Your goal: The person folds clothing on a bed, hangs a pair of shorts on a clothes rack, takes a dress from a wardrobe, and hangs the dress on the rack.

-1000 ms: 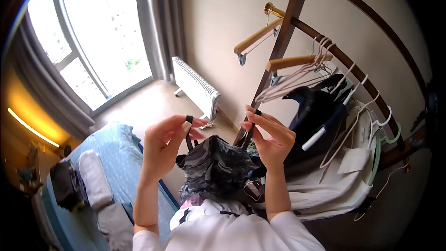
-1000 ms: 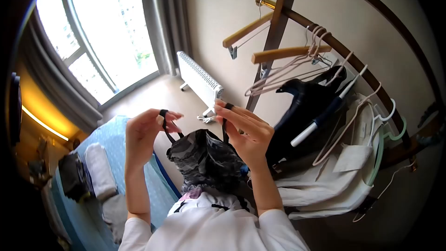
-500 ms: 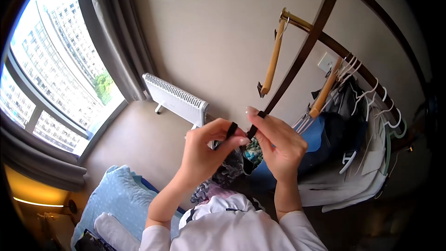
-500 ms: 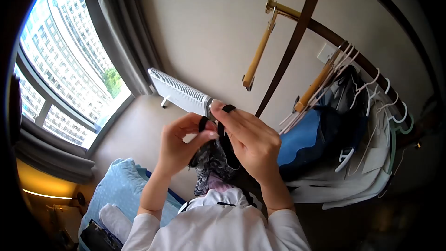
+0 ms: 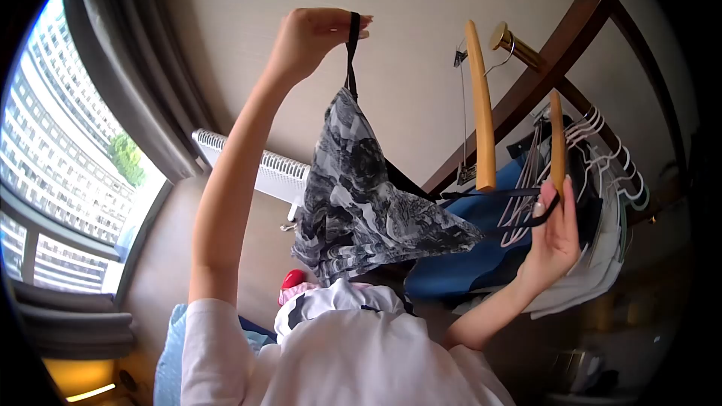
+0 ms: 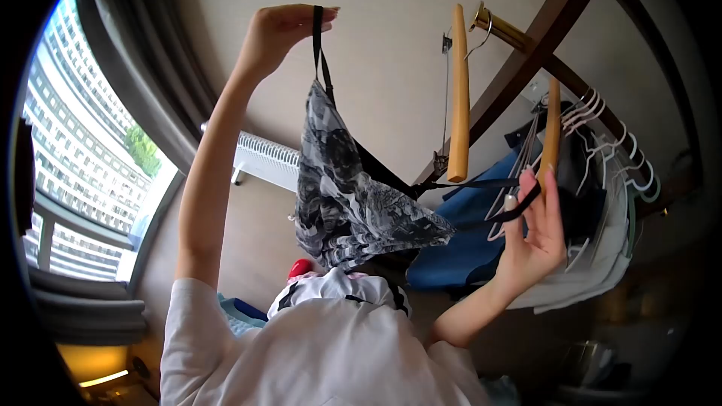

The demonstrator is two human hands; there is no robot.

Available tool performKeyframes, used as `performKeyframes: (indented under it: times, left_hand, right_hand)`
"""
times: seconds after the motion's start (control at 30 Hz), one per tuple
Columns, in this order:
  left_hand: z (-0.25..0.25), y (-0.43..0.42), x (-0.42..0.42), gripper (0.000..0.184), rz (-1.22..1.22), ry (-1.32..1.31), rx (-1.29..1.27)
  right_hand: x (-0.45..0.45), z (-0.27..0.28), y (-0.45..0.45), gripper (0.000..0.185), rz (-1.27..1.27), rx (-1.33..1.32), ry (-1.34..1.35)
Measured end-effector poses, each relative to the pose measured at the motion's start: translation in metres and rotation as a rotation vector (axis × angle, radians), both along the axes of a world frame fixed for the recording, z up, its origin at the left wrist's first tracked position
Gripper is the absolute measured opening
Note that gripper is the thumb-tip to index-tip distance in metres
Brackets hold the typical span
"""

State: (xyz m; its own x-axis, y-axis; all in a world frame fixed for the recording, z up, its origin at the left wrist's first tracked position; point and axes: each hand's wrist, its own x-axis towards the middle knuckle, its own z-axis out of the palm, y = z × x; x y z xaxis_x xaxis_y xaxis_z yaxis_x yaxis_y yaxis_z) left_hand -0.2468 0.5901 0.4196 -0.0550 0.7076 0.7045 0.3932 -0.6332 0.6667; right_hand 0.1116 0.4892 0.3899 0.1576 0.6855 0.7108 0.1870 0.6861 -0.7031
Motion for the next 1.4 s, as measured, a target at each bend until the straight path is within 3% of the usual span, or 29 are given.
performKeyframes:
  times: [0.2, 0.3, 0.47, 0.5, 0.57, 0.77, 0.83, 1.0, 1.13, 1.23, 1.3, 1.4]
  left_hand:
    - [-0.023, 0.083, -0.008, 0.021, -0.252, 0.009, -0.168]
    - [-0.009, 0.107, -0.004, 0.019, -0.199, 0.204, -0.146]
    - [0.012, 0.142, -0.007, 0.021, -0.249, 0.055, -0.033]
    - [0.017, 0.151, -0.008, 0.021, -0.444, -0.054, -0.147]
    - [0.018, 0.158, -0.012, 0.022, -0.447, -0.086, -0.063]
    - [-0.004, 0.172, -0.011, 0.017, -0.513, -0.117, -0.144]
    - [-0.011, 0.183, -0.007, 0.013, -0.672, -0.2, -0.142]
    - [-0.017, 0.194, -0.004, 0.007, -0.783, -0.253, -0.116]
    - [-0.016, 0.195, -0.003, 0.006, -0.715, -0.215, -0.068]
    - [-0.017, 0.197, 0.001, 0.005, -0.833, -0.352, -0.111]
    - [-0.004, 0.184, -0.003, 0.005, -0.594, -0.149, -0.121]
    - [-0.009, 0.192, 0.003, 0.012, -0.591, -0.171, -0.126]
  right_hand:
    - [-0.041, -0.027, 0.009, 0.062, -0.148, -0.201, 0.095]
    - [-0.067, -0.01, 0.01, 0.062, -0.237, -0.152, 0.08]
    - [-0.081, 0.016, -0.011, 0.055, -0.33, -0.093, 0.108]
    - [-0.076, 0.017, -0.014, 0.055, -0.328, -0.088, 0.115]
    - [-0.08, 0.016, -0.03, 0.052, -0.396, -0.101, 0.057]
    - [-0.081, 0.005, -0.051, 0.051, -0.395, -0.167, 0.027]
    - [-0.084, 0.009, -0.052, 0.052, -0.393, -0.176, 0.024]
    - [-0.094, 0.014, -0.059, 0.052, -0.504, -0.238, -0.002]
    - [-0.09, 0.013, -0.064, 0.055, -0.501, -0.218, 0.044]
    - [-0.087, 0.012, -0.063, 0.057, -0.491, -0.235, 0.013]
    - [-0.079, 0.015, -0.064, 0.056, -0.463, -0.273, -0.031]
    - [-0.064, 0.012, -0.059, 0.055, -0.391, -0.31, -0.091]
